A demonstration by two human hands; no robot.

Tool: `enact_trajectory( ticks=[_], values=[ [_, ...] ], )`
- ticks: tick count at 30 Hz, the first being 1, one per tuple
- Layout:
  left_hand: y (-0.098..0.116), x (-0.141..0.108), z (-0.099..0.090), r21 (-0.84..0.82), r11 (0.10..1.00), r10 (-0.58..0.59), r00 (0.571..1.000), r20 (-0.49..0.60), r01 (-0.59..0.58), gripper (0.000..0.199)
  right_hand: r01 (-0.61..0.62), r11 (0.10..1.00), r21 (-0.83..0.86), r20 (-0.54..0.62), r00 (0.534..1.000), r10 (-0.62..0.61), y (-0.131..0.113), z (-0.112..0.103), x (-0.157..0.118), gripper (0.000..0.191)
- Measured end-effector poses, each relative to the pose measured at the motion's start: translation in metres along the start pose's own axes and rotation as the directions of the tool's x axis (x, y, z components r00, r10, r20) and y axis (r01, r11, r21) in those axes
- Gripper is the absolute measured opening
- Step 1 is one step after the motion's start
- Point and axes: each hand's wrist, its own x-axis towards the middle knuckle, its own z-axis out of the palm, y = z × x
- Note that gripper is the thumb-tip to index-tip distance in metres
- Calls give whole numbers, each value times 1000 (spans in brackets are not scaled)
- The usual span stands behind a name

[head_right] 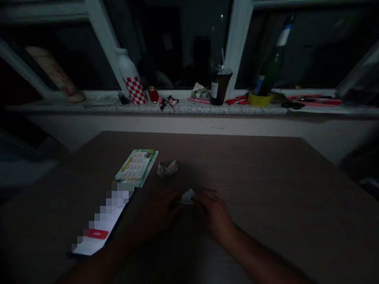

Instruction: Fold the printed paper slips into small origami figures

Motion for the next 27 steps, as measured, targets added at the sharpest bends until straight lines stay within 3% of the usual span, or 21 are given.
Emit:
enact_trajectory(
  ticks=[14, 22, 27],
  values=[
    [-3, 4, 5, -15, 997, 69, 997, -43, -70, 19, -11, 996, -88, -37, 999, 7, -1, -2, -2, 19],
    [-7, 5, 11, -165, 986, -30, 993, -117, 10, 17, -50, 987, -150, -48, 998, 43, 0, -2, 0, 16],
    [-7, 6, 10, -193, 980, -69, 991, -116, 46, 16, -83, 994, -72, -68, 995, 78, 3, -2, 1, 11]
  ],
)
